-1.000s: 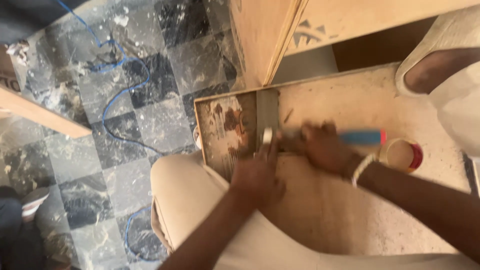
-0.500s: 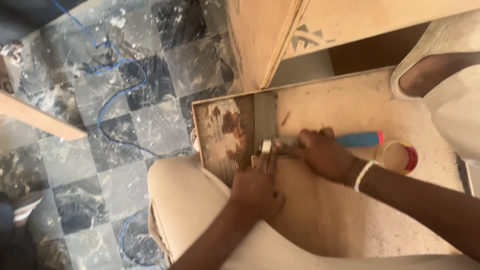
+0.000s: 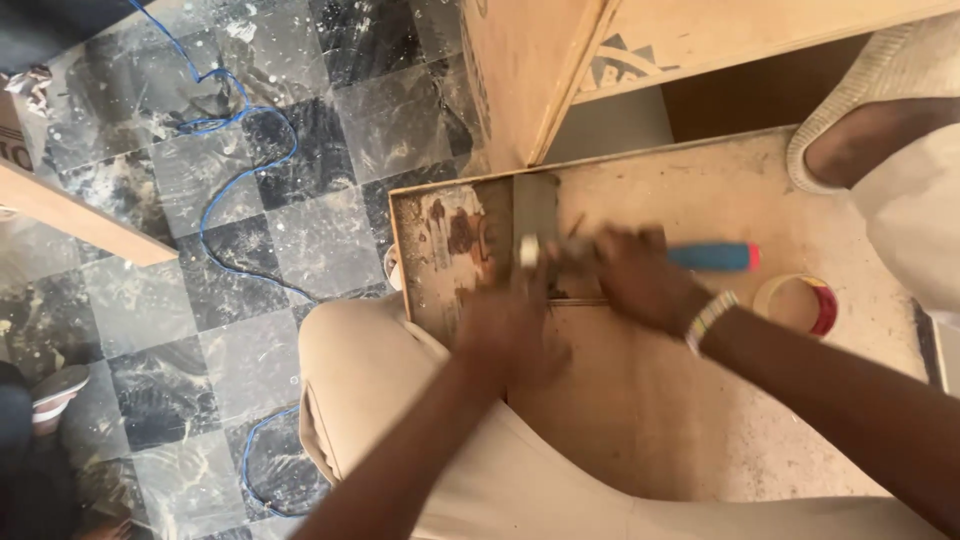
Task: Applying adhesive and scraping edges of plywood panels in a woodworking workshop.
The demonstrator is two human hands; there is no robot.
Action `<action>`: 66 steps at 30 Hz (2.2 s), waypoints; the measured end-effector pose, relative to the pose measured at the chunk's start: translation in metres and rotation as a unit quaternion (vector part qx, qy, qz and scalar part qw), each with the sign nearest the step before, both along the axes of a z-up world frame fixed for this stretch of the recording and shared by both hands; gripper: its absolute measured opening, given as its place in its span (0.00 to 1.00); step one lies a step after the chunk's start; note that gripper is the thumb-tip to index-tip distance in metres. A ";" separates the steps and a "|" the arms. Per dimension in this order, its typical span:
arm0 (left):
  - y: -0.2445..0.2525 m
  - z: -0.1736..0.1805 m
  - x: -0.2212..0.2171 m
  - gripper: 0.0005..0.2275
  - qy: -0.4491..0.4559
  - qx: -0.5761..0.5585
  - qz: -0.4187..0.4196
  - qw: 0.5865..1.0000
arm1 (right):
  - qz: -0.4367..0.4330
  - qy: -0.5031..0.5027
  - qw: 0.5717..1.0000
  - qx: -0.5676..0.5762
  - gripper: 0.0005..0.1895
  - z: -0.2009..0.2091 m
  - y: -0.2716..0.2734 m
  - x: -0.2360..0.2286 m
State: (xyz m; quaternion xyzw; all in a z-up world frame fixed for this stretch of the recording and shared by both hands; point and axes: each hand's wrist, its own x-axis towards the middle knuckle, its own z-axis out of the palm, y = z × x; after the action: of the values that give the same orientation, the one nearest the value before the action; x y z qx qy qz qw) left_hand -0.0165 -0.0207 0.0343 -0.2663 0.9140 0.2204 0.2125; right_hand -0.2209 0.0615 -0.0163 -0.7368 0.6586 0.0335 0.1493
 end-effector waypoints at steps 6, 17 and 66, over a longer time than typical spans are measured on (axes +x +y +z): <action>-0.004 -0.003 -0.004 0.51 0.064 0.030 0.057 0.996 | 0.003 0.020 1.000 0.002 0.27 -0.042 0.001 -0.023; 0.000 -0.015 0.002 0.50 0.090 -0.010 0.048 0.995 | -0.005 0.005 0.999 -0.047 0.46 -0.009 0.003 0.000; 0.017 0.126 0.024 0.22 0.581 0.366 0.398 0.609 | -0.228 -0.317 0.876 0.284 0.23 0.267 -0.008 -0.016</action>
State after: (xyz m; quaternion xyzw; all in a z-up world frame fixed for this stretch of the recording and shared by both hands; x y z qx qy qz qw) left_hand 0.0076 -0.0033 0.1608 -0.3196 0.4931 0.7081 -0.3916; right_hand -0.2365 0.0537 0.2506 -0.4634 0.6881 -0.0510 0.5560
